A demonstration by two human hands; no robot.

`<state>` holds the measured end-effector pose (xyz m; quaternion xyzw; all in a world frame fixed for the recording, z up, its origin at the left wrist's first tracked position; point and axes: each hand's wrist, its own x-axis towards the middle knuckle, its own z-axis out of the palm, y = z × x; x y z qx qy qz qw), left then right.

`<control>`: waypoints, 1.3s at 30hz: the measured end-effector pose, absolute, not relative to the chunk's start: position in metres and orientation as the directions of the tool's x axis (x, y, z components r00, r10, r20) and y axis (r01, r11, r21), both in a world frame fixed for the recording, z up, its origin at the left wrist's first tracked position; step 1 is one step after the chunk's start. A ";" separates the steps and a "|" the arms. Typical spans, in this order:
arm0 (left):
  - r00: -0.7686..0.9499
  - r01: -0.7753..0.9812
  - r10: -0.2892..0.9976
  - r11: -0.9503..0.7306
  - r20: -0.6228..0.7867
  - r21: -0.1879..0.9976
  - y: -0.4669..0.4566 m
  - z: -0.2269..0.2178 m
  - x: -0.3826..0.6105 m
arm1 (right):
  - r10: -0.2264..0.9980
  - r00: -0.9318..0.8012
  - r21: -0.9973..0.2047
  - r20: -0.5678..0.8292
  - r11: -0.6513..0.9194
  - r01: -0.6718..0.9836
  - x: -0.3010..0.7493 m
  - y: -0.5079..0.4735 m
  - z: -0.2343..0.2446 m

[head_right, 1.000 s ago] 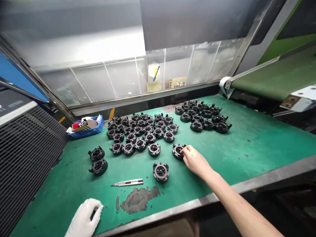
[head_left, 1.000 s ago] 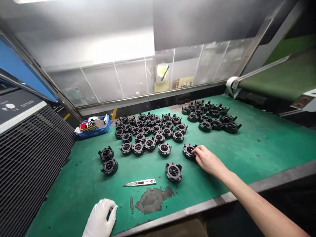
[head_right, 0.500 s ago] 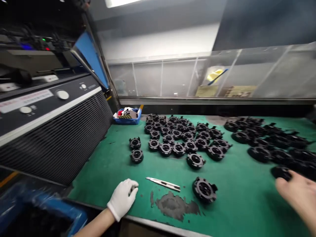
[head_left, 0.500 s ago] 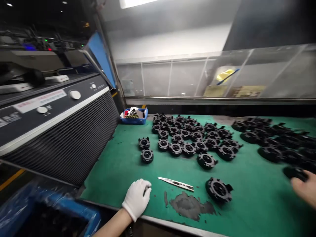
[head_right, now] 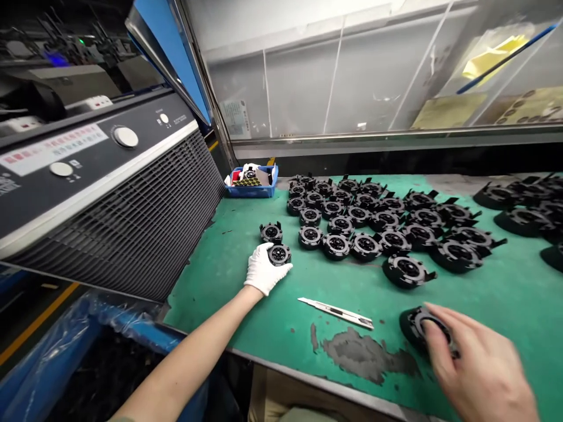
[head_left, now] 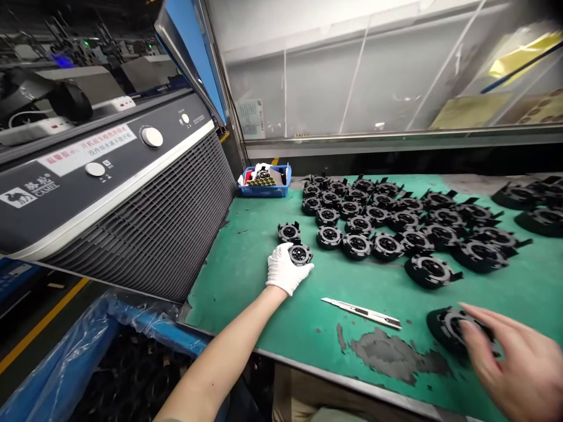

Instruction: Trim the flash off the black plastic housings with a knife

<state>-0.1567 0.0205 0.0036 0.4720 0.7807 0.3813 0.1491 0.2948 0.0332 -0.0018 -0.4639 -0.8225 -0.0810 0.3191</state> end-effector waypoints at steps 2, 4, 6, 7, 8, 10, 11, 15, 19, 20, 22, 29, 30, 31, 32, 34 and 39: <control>-0.488 0.613 0.865 0.242 0.119 0.753 0.010 0.007 -0.157 | 0.683 -0.492 -0.195 0.539 0.670 0.716 0.268 0.023 -0.001; -0.450 0.605 0.886 0.208 0.115 0.769 -0.008 0.011 -0.157 | 0.659 -0.577 -0.228 0.483 0.730 0.644 0.242 0.019 -0.006; -0.412 0.593 0.905 0.179 0.105 0.785 -0.030 0.017 -0.154 | 0.665 -0.593 -0.254 0.453 0.734 0.629 0.221 0.022 -0.014; -0.398 0.585 0.912 0.171 0.097 0.793 -0.040 0.019 -0.152 | 0.676 -0.593 -0.265 0.438 0.727 0.633 0.213 0.024 -0.019; -0.389 0.575 0.917 0.169 0.087 0.800 -0.050 0.022 -0.150 | 0.686 -0.596 -0.274 0.417 0.721 0.637 0.208 0.026 -0.022; -0.385 0.557 0.921 0.176 0.064 0.811 -0.068 0.026 -0.143 | 0.698 -0.615 -0.290 0.367 0.714 0.638 0.202 0.030 -0.028; -0.386 0.550 0.921 0.184 0.052 0.815 -0.074 0.028 -0.140 | 0.699 -0.626 -0.298 0.344 0.714 0.634 0.201 0.030 -0.029; -0.352 0.540 0.936 0.193 0.011 0.819 -0.091 0.031 -0.128 | 0.696 -0.659 -0.336 0.285 0.716 0.612 0.201 0.027 -0.026; -0.307 0.566 0.952 0.195 -0.014 0.801 -0.099 0.033 -0.118 | 0.707 -0.662 -0.367 0.250 0.702 0.611 0.202 0.018 -0.016; -0.291 0.576 0.956 0.190 -0.017 0.795 -0.101 0.033 -0.116 | 0.710 -0.659 -0.369 0.247 0.698 0.613 0.203 0.016 -0.012; -0.239 0.602 0.971 0.160 -0.015 0.782 -0.104 0.032 -0.112 | 0.717 -0.651 -0.372 0.250 0.692 0.619 0.202 0.011 -0.007; -0.093 0.725 0.996 0.057 0.016 0.687 -0.116 0.018 -0.108 | 0.715 -0.668 -0.384 0.206 0.687 0.617 0.194 0.008 0.000; -0.089 0.736 0.996 0.057 0.014 0.675 -0.117 0.016 -0.109 | 0.720 -0.665 -0.395 0.200 0.680 0.618 0.194 0.009 0.001; -0.082 0.744 0.997 0.056 0.008 0.666 -0.117 0.015 -0.109 | 0.729 -0.654 -0.407 0.200 0.669 0.621 0.196 0.010 0.004; -0.072 0.748 0.997 0.051 0.004 0.662 -0.115 0.014 -0.109 | 0.744 -0.636 -0.419 0.207 0.654 0.630 0.198 0.009 0.007; -0.006 0.752 1.000 -0.004 0.013 0.659 -0.109 0.013 -0.106 | 0.781 -0.583 -0.440 0.224 0.615 0.654 0.206 0.005 0.013; 0.221 0.713 0.970 -0.230 0.099 0.663 -0.086 0.008 -0.092 | 0.797 -0.567 -0.491 0.209 0.587 0.644 0.231 -0.025 0.026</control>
